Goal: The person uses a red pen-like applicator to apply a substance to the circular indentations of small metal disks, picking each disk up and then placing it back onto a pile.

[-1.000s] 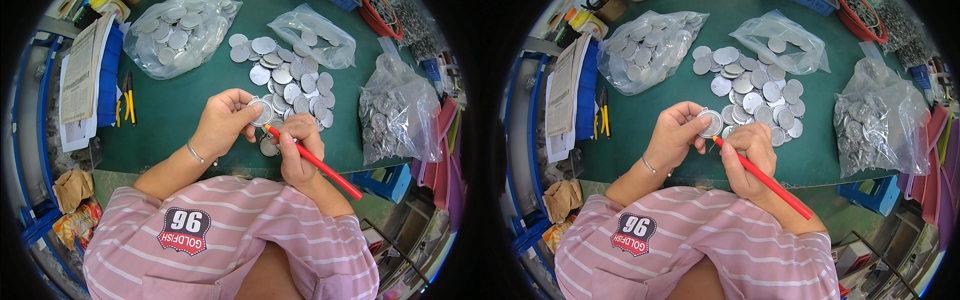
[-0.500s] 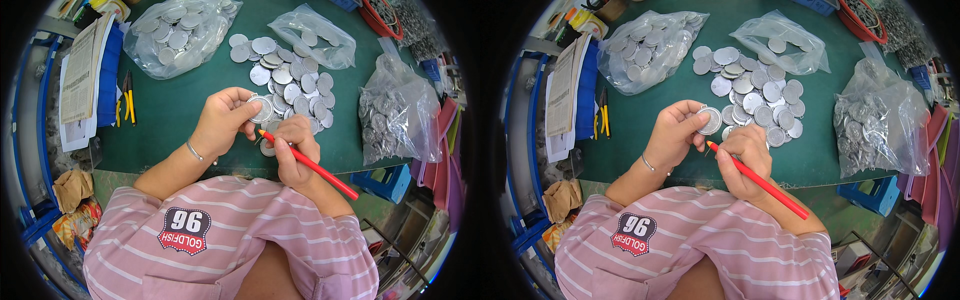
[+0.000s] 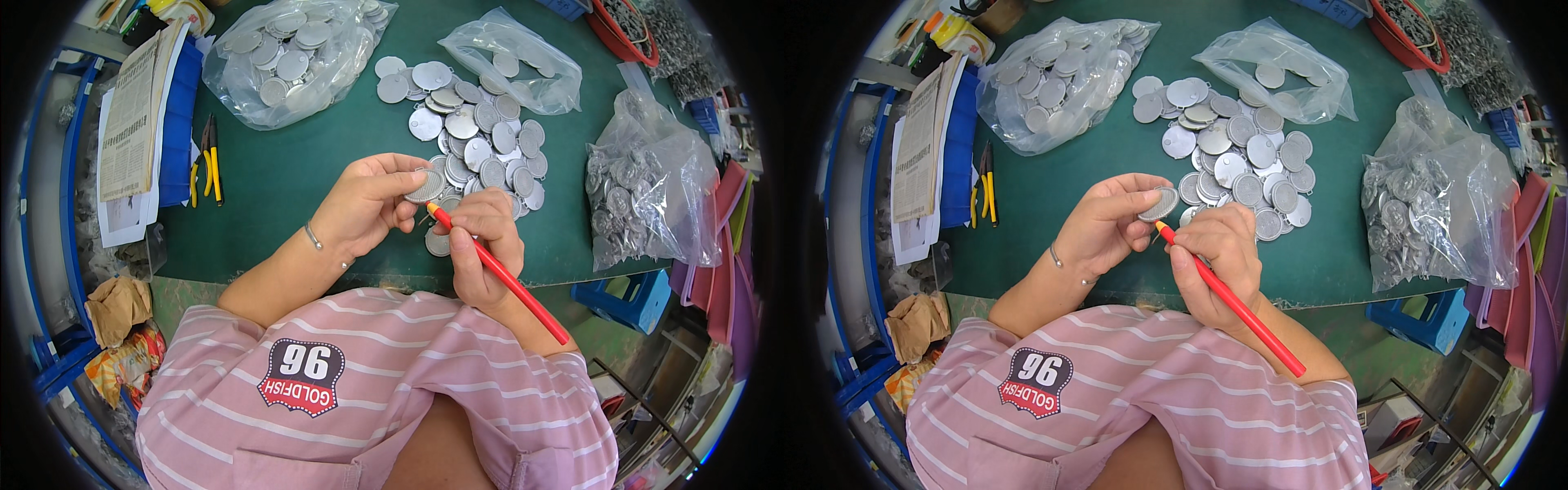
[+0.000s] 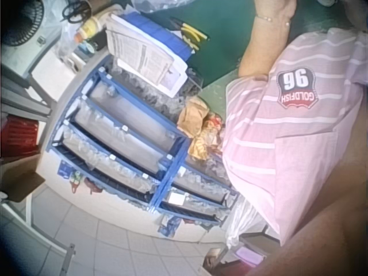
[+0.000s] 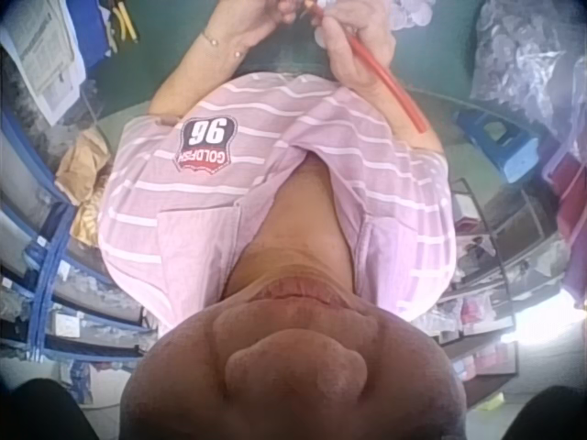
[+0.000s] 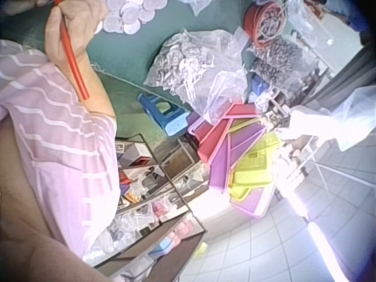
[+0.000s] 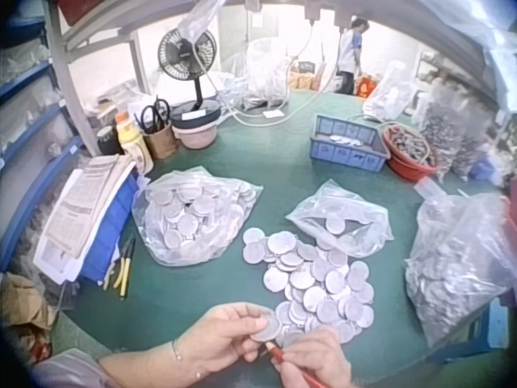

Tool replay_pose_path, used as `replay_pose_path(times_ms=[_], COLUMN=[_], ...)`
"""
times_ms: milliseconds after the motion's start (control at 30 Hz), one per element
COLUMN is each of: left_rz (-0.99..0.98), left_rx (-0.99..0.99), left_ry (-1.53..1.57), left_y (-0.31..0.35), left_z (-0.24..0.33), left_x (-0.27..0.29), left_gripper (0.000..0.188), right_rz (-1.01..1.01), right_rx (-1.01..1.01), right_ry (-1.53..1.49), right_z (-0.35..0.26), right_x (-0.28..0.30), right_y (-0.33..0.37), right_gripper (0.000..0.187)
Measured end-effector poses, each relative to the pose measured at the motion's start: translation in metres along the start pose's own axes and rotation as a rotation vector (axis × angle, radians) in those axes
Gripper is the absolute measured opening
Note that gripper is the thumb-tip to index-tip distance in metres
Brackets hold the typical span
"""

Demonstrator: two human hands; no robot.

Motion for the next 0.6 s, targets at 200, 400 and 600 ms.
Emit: replay_pose_path(times_ms=[200, 400, 600], left_rz=[-0.043, -0.124, -0.134], left_rx=[0.003, -0.018, -0.026], left_ry=[-0.003, 0.033, 0.048], left_y=[0.000, 0.002, 0.003], left_z=[0.000, 0.003, 0.003], left_x=[-0.001, -0.008, -0.008], left_gripper=[0.023, 0.025, 0.025], right_rz=[0.065, 0.159, 0.094], right_rx=[0.007, -0.057, -0.052], right_ry=[0.035, -0.035, -0.082], right_z=[-0.001, 0.006, 0.004], right_x=[0.005, 0.015, 0.014], right_y=[-0.001, 0.001, 0.000], right_gripper=[0.011, 0.009, 0.006])
Point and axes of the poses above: each hand's wrist, its own y-axis away from the middle knuckle, its own x-axis out of the back of the hand, z = x × y, the point moved 9 cm from there along -y, towards the middle knuckle, and after that the axes turned 14 degrees about -x, right-handed, at the moved point
